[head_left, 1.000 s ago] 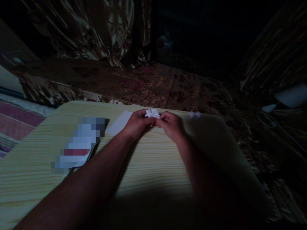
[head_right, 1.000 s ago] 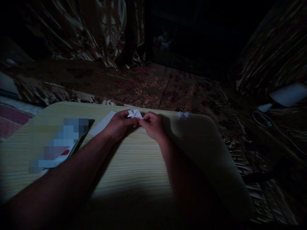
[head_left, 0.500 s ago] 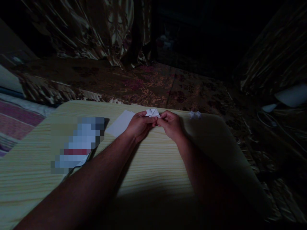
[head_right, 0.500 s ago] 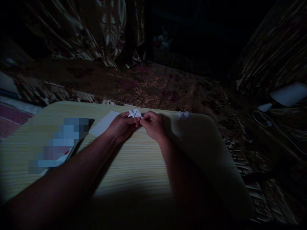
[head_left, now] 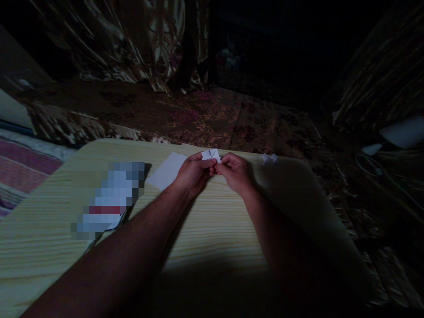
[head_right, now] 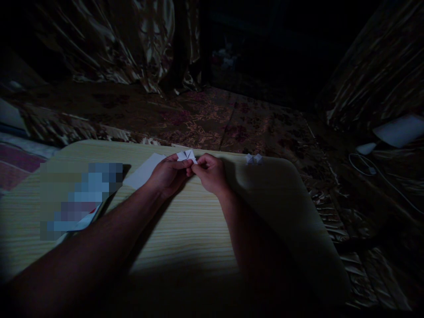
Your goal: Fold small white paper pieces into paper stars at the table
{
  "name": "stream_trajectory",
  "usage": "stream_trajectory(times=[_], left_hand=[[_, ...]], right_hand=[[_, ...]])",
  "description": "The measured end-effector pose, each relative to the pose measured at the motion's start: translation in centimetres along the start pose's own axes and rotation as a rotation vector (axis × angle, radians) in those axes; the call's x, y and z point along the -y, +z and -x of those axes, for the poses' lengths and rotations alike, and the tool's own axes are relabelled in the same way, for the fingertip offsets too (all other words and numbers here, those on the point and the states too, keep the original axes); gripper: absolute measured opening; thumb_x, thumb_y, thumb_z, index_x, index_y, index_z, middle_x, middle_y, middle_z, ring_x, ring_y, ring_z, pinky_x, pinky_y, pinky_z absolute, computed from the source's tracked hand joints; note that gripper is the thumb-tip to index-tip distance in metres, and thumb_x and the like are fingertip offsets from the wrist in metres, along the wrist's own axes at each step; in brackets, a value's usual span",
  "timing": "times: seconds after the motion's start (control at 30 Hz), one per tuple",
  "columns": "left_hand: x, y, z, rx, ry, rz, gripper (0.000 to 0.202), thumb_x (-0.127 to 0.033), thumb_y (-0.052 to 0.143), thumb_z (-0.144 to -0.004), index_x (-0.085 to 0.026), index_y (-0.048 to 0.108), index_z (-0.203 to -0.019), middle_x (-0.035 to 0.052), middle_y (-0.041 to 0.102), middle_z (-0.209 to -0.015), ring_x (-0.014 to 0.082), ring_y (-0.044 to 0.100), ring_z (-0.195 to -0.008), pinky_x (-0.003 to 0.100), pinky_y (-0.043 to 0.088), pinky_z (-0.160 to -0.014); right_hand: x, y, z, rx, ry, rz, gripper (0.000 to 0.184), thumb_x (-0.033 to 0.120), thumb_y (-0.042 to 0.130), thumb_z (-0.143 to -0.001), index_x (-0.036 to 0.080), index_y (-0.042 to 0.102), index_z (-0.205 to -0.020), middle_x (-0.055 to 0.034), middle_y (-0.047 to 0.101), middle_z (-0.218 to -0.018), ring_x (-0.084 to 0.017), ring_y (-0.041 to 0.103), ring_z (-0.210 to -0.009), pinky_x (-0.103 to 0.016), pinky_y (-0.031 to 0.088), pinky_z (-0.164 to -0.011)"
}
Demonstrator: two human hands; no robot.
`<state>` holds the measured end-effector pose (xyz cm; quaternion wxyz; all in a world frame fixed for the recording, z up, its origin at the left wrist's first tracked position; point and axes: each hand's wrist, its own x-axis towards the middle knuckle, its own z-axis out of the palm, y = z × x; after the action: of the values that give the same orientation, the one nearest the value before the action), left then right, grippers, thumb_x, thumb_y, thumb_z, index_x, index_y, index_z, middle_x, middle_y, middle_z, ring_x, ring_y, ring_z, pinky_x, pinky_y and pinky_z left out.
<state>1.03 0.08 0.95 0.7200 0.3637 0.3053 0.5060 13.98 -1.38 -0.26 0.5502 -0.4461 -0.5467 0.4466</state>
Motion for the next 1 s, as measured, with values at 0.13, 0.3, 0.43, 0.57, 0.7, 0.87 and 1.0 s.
stream_trajectory(times=[0.13,0.3,0.43,0.57,0.7,0.87,1.0], left_hand=[[0.1,0.0,0.1,-0.006,0.003,-0.021,0.016,-0.011,0.075,-0.06,-0.011,0.063,-0.07,0.0008,0.061,-0.063,0.0076,0.051,-0.053,0.021,0.04,-0.053],[-0.1,0.2,0.3,0.039,-0.003,-0.021,0.019,-0.011,0.076,-0.061,-0.011,0.064,-0.076,0.0023,0.063,-0.068,0.0086,0.055,-0.058,0.022,0.043,-0.057],[-0.1,0.3,0.3,0.027,-0.003,-0.044,0.016,-0.015,0.076,-0.062,-0.011,0.063,-0.072,0.002,0.061,-0.061,0.0089,0.054,-0.055,0.022,0.042,-0.055],[0.0,0.5,0.3,-0.009,-0.012,-0.069,0.019,-0.016,0.077,-0.061,-0.011,0.063,-0.073,0.0019,0.062,-0.061,0.0083,0.053,-0.053,0.022,0.042,-0.054],[0.3,0.5,0.3,-0.011,0.014,-0.087,0.022,-0.017,0.078,-0.06,-0.011,0.062,-0.074,0.0022,0.063,-0.064,0.0093,0.055,-0.054,0.023,0.044,-0.056],[0.7,0.5,0.5,-0.036,0.097,-0.125,0.019,-0.022,0.075,-0.066,-0.013,0.061,-0.076,0.0017,0.065,-0.069,0.0117,0.06,-0.059,0.025,0.047,-0.061],[1.1,0.1,0.2,-0.035,0.122,-0.205,0.02,-0.024,0.075,-0.066,-0.013,0.061,-0.073,0.0015,0.064,-0.067,0.0122,0.059,-0.056,0.026,0.047,-0.058]], right_hand=[[-0.1,0.0,0.0,-0.019,-0.001,-0.004,0.015,0.024,0.064,-0.07,0.02,0.051,-0.066,0.0025,0.065,-0.061,-0.013,0.065,-0.06,-0.024,0.051,-0.06],[-0.2,-0.1,-0.1,-0.042,-0.002,-0.047,0.014,0.021,0.063,-0.069,0.02,0.05,-0.065,0.0031,0.064,-0.059,-0.012,0.063,-0.056,-0.022,0.048,-0.055],[-0.1,-0.1,-0.1,-0.046,0.02,-0.056,0.013,0.02,0.063,-0.068,0.02,0.05,-0.065,0.0042,0.063,-0.058,-0.011,0.061,-0.054,-0.022,0.047,-0.053],[0.0,-0.1,-0.1,-0.028,0.014,-0.052,0.01,0.02,0.064,-0.07,0.019,0.054,-0.068,0.0031,0.064,-0.061,-0.011,0.061,-0.055,-0.022,0.047,-0.054],[-0.3,-0.3,-0.2,-0.032,-0.004,-0.011,0.01,0.023,0.063,-0.072,0.018,0.055,-0.067,0.0026,0.064,-0.06,-0.011,0.06,-0.055,-0.023,0.046,-0.055],[-0.7,-0.6,-0.4,-0.084,0.023,0.026,0.008,0.02,0.061,-0.068,0.018,0.054,-0.066,0.0046,0.06,-0.056,-0.011,0.056,-0.052,-0.022,0.042,-0.05],[-0.5,-0.7,-0.3,-0.06,0.037,0.045,0.006,0.021,0.061,-0.067,0.018,0.056,-0.067,0.0045,0.06,-0.057,-0.01,0.054,-0.052,-0.022,0.04,-0.05]])
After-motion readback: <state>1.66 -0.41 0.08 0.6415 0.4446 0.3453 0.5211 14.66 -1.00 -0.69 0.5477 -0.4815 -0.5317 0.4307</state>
